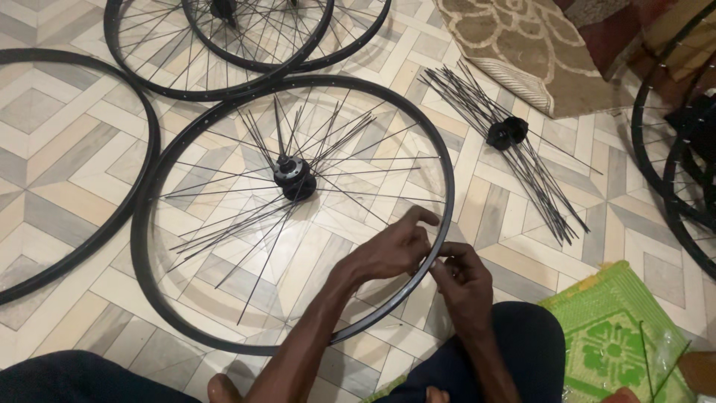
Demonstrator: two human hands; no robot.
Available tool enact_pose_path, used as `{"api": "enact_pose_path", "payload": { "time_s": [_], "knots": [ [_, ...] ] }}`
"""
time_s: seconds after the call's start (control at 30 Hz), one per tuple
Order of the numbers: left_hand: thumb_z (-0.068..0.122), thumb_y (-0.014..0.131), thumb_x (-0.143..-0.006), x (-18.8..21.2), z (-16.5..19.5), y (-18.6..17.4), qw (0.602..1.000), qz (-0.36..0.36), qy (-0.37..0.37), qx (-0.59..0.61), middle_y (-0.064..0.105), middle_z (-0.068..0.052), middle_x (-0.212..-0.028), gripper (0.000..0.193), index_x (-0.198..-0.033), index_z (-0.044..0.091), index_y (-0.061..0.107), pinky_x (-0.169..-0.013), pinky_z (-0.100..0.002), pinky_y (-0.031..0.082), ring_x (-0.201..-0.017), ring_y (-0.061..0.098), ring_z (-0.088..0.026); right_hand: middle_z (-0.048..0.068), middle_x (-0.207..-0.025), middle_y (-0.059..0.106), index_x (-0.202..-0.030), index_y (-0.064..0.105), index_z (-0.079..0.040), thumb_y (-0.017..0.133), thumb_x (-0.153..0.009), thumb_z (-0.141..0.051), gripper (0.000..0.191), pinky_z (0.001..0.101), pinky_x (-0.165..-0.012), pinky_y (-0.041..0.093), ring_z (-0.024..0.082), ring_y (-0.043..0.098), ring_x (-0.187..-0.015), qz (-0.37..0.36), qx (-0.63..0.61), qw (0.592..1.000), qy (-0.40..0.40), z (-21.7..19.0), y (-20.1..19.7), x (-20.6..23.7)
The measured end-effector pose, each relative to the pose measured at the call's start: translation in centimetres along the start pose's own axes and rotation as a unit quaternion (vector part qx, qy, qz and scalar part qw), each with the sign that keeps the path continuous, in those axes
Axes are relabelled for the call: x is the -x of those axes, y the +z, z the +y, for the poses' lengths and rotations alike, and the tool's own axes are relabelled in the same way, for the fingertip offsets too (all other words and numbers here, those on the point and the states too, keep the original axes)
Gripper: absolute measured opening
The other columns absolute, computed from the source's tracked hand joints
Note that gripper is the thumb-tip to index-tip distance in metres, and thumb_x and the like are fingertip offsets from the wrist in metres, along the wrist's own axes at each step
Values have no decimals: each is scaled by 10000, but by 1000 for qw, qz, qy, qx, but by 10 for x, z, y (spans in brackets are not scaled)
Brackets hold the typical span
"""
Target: The person assembles a bicycle wheel by inserting spokes into the hub and attaching them to the rim. They work methodically around the wheel, securing each spoke in place.
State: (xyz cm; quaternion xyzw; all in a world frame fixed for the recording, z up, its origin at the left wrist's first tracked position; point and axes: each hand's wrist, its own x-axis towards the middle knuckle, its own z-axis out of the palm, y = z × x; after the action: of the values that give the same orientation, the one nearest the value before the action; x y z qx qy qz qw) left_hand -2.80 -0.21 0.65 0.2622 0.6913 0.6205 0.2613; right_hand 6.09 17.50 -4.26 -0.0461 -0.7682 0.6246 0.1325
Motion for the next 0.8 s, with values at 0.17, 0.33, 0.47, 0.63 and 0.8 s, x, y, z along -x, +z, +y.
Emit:
{"api": "enact_pose_path", "payload": {
  "time_s": [0.17,0.33,0.47,0.63,0.8],
  "knots": [
    [173,503,-936,-11,1,-7,998,-44,-36,12,690,-70,-847,564,-1446,25,315,-670,-343,588,-794,694,-165,-42,-748,591,-1052,682,-19,706,-915,-25,139,195,-569,374,20,489,-646,-9,-4,1000,-29,2,0,-1],
    [160,488,-932,-10,-5,-6,999,-24,-1,-35,645,-112,-762,569,-1470,-3,400,-640,-372,525,-700,629,-209,-46,-742,558,-1019,668,-21,708,-901,-10,125,204,-561,351,24,472,-639,-6,0,1000,-21,6,2,-4],
    [198,488,-927,-10,-8,-9,999,-29,-43,-7,638,-52,-731,577,-1470,35,376,-612,-354,512,-687,617,-148,-62,-745,554,-1012,655,-28,697,-902,-4,119,196,-563,350,13,471,-642,-10,-12,1000,-9,8,5,-4],
    [162,518,-916,-7,-15,-12,999,-18,11,-43,560,-47,-681,606,-1490,9,401,-642,-359,472,-640,551,-163,-56,-684,522,-1011,672,-28,709,-902,-12,117,209,-518,320,22,437,-582,4,-5,1000,-5,10,9,-4],
    [161,519,-926,-6,-21,-13,999,-8,31,-8,575,-26,-704,583,-1474,-2,408,-700,-351,481,-681,573,-149,-40,-655,519,-994,678,-28,709,-894,-28,105,220,-492,335,35,442,-551,14,6,1000,12,10,14,-5]
  ]
}}
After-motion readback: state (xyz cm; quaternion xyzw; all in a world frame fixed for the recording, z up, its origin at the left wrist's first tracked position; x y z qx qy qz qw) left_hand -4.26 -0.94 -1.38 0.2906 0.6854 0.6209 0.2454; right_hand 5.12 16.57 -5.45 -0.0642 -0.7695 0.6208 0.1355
